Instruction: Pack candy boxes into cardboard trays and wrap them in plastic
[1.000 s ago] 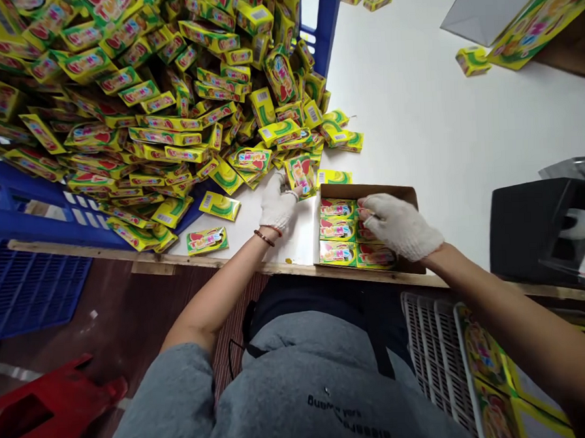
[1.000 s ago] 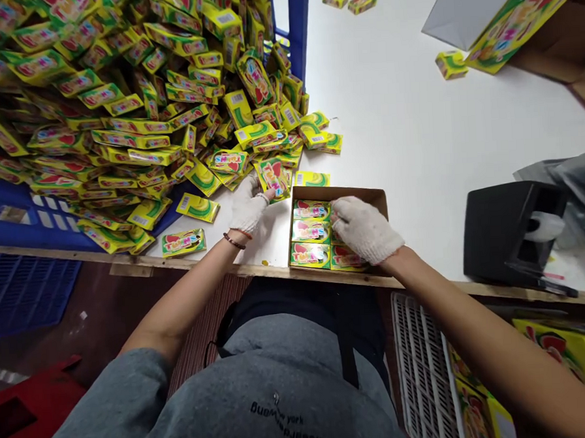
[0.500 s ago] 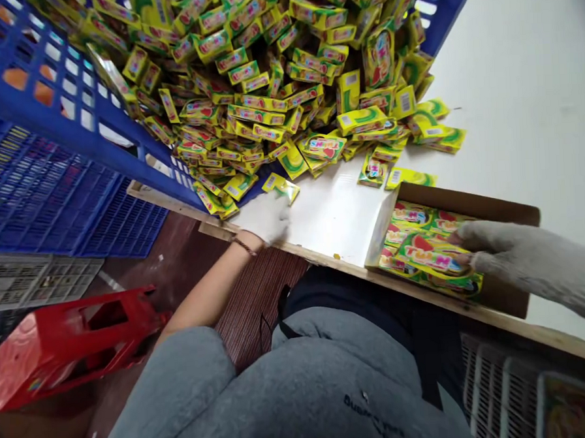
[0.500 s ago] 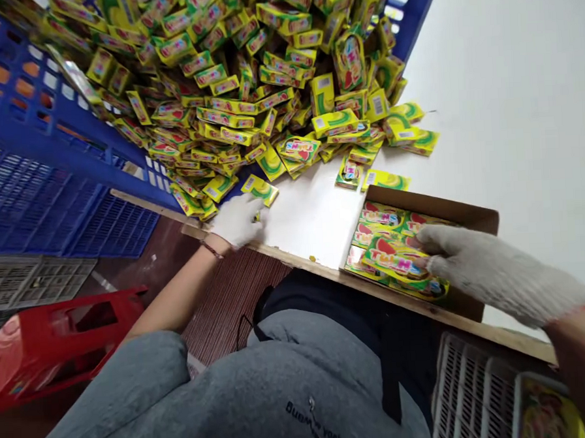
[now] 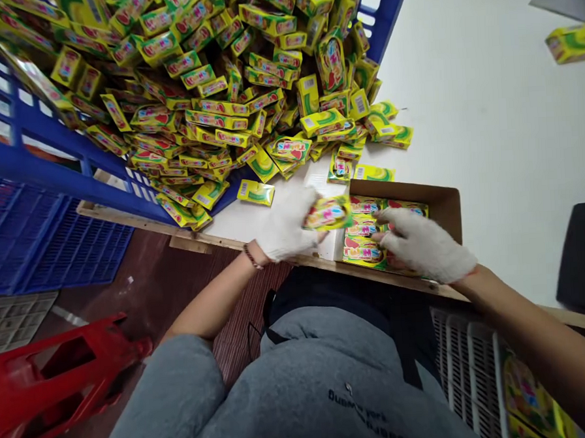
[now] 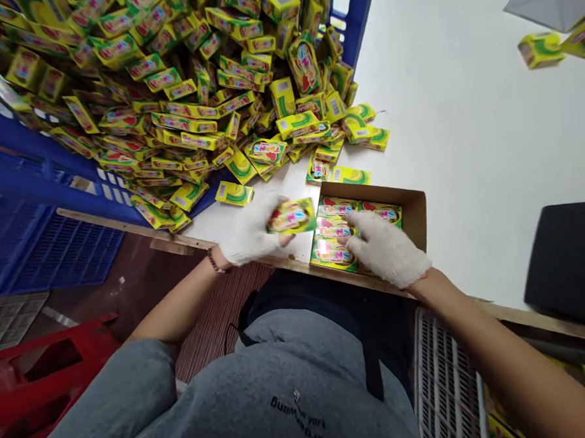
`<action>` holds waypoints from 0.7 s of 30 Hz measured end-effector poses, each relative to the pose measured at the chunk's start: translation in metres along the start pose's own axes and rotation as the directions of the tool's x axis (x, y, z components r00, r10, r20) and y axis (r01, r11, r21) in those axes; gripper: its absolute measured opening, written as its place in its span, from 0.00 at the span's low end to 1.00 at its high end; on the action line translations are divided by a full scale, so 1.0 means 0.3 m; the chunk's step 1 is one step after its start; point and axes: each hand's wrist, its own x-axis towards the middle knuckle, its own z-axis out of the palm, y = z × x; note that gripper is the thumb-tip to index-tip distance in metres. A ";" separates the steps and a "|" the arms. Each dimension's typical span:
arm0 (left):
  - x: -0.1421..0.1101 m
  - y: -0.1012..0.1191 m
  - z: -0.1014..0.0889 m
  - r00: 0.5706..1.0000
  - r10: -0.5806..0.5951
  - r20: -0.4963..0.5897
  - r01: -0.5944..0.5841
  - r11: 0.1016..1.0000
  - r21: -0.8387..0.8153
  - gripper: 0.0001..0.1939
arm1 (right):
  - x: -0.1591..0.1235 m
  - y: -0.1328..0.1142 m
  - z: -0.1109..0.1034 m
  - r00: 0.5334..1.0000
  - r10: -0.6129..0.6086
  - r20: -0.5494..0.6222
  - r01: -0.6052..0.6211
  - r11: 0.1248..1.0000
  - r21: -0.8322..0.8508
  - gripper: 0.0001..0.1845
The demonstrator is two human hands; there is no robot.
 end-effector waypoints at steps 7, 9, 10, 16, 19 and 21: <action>0.122 0.044 0.069 0.970 0.222 0.102 -0.234 0.965 0.117 0.29 | 0.003 0.006 -0.154 0.998 0.002 -0.055 0.006 0.988 0.153 0.18; 0.108 -0.048 -0.002 0.987 0.029 0.157 -0.080 0.940 0.333 0.26 | 0.019 0.041 -0.159 0.999 0.054 -0.003 -0.053 0.988 0.148 0.18; 0.096 -0.100 -0.042 0.980 -0.108 0.168 0.016 0.882 0.471 0.22 | 0.031 0.058 -0.151 0.996 0.084 0.024 -0.086 0.986 0.145 0.18; 0.008 -0.315 -0.168 0.859 -0.499 0.115 0.257 0.614 0.746 0.35 | 0.129 0.079 -0.015 0.983 0.150 0.105 -0.157 0.986 0.061 0.13; -0.012 -0.325 -0.140 0.886 -0.457 0.075 0.358 0.778 0.516 0.34 | 0.158 0.062 0.041 0.993 0.094 0.069 -0.090 0.994 -0.057 0.14; -0.006 -0.299 -0.091 0.928 -0.372 0.018 0.362 0.912 0.192 0.32 | 0.160 0.057 0.056 0.999 0.014 0.049 -0.008 0.992 -0.124 0.15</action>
